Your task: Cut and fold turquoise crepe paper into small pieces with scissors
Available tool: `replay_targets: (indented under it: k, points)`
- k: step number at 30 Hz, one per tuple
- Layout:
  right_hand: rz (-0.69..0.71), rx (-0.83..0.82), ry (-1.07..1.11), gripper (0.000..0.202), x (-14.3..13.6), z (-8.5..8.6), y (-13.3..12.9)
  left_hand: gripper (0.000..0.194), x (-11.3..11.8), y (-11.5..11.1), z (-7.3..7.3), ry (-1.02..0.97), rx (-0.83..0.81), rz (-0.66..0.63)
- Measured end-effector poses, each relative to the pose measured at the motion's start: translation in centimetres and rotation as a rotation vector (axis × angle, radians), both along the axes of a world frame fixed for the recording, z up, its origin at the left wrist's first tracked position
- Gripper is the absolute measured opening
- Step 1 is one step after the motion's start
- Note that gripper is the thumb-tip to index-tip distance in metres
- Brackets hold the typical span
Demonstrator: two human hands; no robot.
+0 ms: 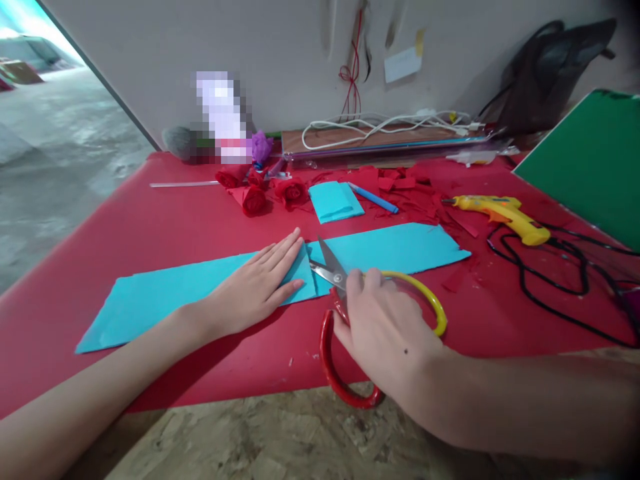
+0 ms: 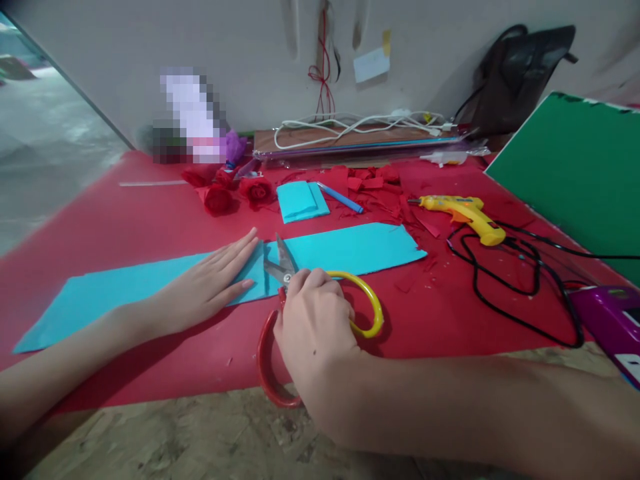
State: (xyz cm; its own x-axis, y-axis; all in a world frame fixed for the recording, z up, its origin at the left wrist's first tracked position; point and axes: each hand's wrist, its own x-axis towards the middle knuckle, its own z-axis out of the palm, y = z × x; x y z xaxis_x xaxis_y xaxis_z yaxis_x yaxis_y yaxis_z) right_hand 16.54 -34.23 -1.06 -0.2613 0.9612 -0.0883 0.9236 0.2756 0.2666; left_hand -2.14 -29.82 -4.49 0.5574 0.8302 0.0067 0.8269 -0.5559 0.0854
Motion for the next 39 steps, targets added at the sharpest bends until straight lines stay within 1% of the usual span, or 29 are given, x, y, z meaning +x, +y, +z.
replay_targets:
  k: [8, 15, 21, 23, 25, 27, 29, 31, 34, 37, 39]
  points:
    - [0.008, 0.018, -0.001, 0.039, 0.1, -0.2, 0.7, 0.063, -0.1, 0.1, -0.1, 0.038, -0.009, -0.009]
    - [-0.066, 0.030, 0.009, 0.033, 0.7, 0.1, 0.9, 0.064, -0.1, 0.2, -0.3, 0.036, -0.004, -0.001]
    - [-0.048, -0.020, 0.005, 0.034, 1.3, 0.3, 0.1, 0.065, -0.1, 0.2, -0.3, 0.044, -0.008, 0.005]
    - [-0.029, -0.022, 0.002, 0.034, 1.4, 0.3, -0.3, 0.069, -0.2, 0.1, -0.1, 0.032, -0.017, 0.000]
    - [-0.026, -0.037, -0.003, 0.033, 1.6, 0.5, -0.5, 0.079, -0.2, 0.1, 0.1, 0.021, -0.024, -0.015]
    - [-0.043, -0.082, -0.020, 0.032, 1.8, 0.9, -0.6, 0.090, -0.1, 0.0, 0.3, 0.019, -0.034, -0.027]
    - [-0.065, -0.130, -0.037, 0.032, 2.2, 1.4, -0.5, 0.092, -0.1, 0.0, 0.5, 0.013, -0.044, -0.023]
    - [-0.082, -0.148, -0.053, 0.033, 2.6, 1.8, -0.4, 0.086, -0.1, 0.0, 0.6, -0.013, -0.062, -0.016]
    - [-0.060, -0.121, -0.067, 0.037, 3.5, 2.1, -0.6, 0.071, -0.3, 0.0, 0.8, -0.102, -0.092, -0.024]
    - [-0.033, -0.067, -0.071, 0.040, 4.4, 1.9, -1.2, 0.055, -0.6, 0.0, 0.9, -0.263, -0.146, -0.050]
    - [0.008, -0.016, -0.067, 0.041, 4.9, 1.7, -1.8, 0.038, -0.7, 0.1, 1.0, -0.390, -0.194, -0.058]
